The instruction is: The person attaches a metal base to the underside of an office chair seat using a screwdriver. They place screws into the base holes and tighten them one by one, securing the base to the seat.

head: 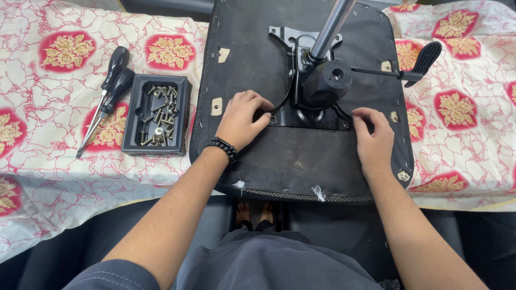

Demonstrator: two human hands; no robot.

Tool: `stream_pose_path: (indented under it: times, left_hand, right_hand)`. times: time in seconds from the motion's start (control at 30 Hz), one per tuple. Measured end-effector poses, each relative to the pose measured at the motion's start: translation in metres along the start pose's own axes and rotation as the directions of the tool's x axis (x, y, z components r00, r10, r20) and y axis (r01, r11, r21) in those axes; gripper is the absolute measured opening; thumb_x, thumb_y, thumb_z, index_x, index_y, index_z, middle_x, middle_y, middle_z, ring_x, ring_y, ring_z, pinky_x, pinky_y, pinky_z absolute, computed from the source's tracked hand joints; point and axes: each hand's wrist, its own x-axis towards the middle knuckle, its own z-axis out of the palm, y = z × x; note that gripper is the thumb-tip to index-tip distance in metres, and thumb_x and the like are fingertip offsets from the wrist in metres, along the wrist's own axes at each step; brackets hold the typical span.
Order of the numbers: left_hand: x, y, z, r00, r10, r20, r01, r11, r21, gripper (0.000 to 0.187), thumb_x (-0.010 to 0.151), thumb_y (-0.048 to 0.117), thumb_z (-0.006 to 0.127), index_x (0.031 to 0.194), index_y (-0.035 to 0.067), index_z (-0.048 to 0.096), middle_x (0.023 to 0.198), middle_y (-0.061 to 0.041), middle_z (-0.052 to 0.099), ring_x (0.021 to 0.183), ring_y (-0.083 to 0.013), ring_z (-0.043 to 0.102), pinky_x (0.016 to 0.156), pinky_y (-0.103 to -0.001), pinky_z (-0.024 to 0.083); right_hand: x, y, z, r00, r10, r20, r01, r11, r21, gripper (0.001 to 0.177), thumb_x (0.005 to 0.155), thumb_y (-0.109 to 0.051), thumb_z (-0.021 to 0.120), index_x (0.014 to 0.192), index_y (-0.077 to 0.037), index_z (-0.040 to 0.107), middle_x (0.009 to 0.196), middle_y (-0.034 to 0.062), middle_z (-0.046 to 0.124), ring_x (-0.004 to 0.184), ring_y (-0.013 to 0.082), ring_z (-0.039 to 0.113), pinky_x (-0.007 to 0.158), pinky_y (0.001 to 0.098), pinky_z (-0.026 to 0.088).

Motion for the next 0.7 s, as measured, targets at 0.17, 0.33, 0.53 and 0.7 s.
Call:
stream_pose_path:
  times: [0.17,0.33,0.53,0.7]
  left_hand:
    - [0.000,-0.021,-0.030,0.990,-0.118,-0.077,0.101,0.976,-0.191,0.022,0.092,0.017,0.065,0.111,0.007,0.072,0.105,-0.008,0.067,0.105,-0.0235,0.061,0.094,-0.037,0.049]
    - [-0.020,-0.059,-0.064,0.930,-0.271,-0.247,0.224,0.953,-0.203,0.019,0.094,0.015,0.061,0.109,0.009,0.071,0.103,-0.008,0.070,0.097,-0.0215,0.068,0.089,-0.035,0.053]
    - [-0.049,-0.142,-0.119,0.837,-0.364,-0.408,0.512,0.782,0.354,0.018,0.083,0.021,0.070,0.100,0.018,0.076,0.108,-0.009,0.068,0.111,-0.0341,0.057,0.096,-0.054,0.038]
    - [-0.071,-0.184,-0.134,0.883,-0.338,-0.325,0.456,0.782,0.425,0.017,0.082,0.018,0.072,0.097,0.021,0.077,0.112,-0.008,0.063,0.113,-0.0325,0.056,0.096,-0.052,0.040]
  right_hand:
    - [-0.001,-0.012,0.004,0.989,0.027,-0.145,-0.006,0.990,0.142,0.010,0.104,-0.005,0.062,0.109,-0.003,0.070,0.104,0.0042,0.067,0.096,0.0124,0.065,0.082,0.0249,0.049]
    - [-0.005,-0.052,0.030,0.966,-0.013,-0.259,0.089,0.955,0.284,0.009,0.109,-0.002,0.058,0.111,-0.003,0.067,0.103,0.0008,0.063,0.091,0.0061,0.058,0.076,0.0211,0.044]
    - [-0.014,-0.097,0.048,0.986,-0.021,-0.164,0.074,0.943,0.326,0.009,0.108,-0.003,0.058,0.109,-0.003,0.066,0.095,-0.0012,0.062,0.079,0.0039,0.052,0.068,0.0196,0.040]
    - [-0.026,-0.111,0.054,0.997,0.001,-0.077,0.029,0.925,0.380,0.009,0.107,-0.004,0.058,0.109,-0.002,0.067,0.090,-0.0013,0.062,0.082,0.0038,0.058,0.073,0.0184,0.046]
